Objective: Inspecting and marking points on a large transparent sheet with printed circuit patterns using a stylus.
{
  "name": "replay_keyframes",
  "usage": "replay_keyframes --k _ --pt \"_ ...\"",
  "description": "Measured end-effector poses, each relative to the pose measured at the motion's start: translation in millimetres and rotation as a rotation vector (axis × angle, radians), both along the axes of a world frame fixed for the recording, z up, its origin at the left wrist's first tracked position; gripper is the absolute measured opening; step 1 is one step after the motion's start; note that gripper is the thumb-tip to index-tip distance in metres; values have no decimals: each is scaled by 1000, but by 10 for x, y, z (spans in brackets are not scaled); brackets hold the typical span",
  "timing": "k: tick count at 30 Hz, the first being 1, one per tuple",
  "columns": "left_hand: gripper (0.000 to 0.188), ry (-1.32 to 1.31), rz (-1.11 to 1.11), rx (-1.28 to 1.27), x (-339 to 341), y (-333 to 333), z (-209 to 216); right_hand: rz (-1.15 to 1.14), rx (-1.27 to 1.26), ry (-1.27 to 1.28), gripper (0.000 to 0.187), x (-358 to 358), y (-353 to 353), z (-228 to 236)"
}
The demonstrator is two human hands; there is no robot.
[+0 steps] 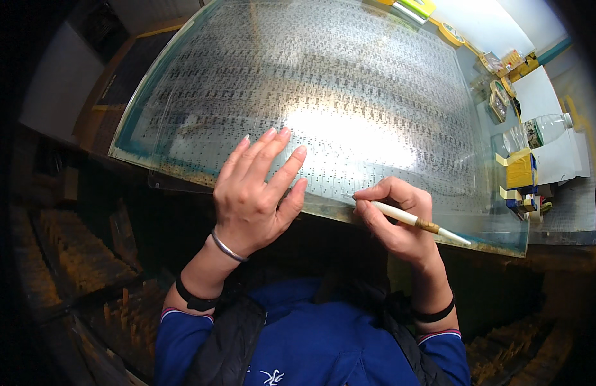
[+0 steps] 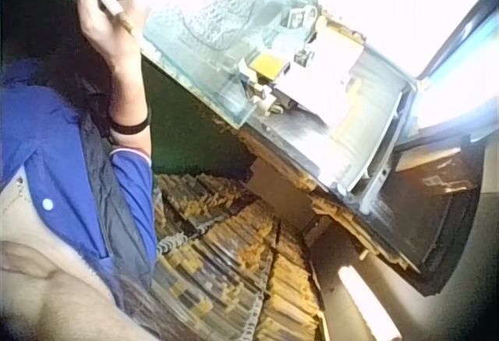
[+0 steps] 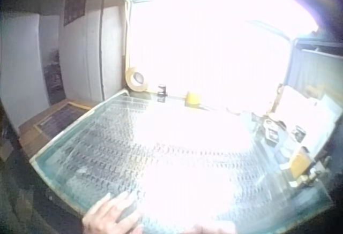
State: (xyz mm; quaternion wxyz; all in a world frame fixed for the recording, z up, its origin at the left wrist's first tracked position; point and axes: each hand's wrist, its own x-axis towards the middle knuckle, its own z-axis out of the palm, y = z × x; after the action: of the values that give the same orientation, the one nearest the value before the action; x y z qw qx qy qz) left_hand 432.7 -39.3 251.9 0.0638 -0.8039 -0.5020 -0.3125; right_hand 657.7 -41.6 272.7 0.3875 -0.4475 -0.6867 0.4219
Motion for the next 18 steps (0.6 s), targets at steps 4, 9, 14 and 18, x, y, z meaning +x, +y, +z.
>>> replay_keyframes --k 4,9,14,18 --pt "34 1 5 22 0 2 -11 16 -29 7 7 9 4 21" --pt "34 0 2 21 -5 3 -12 14 -48 13 6 -7 -10 36" --pt "34 -2 -3 24 -7 8 -18 -2 -22 -17 7 -7 -1 37" --pt "34 -6 -4 20 -6 7 -16 45 -48 -2 7 17 4 49"
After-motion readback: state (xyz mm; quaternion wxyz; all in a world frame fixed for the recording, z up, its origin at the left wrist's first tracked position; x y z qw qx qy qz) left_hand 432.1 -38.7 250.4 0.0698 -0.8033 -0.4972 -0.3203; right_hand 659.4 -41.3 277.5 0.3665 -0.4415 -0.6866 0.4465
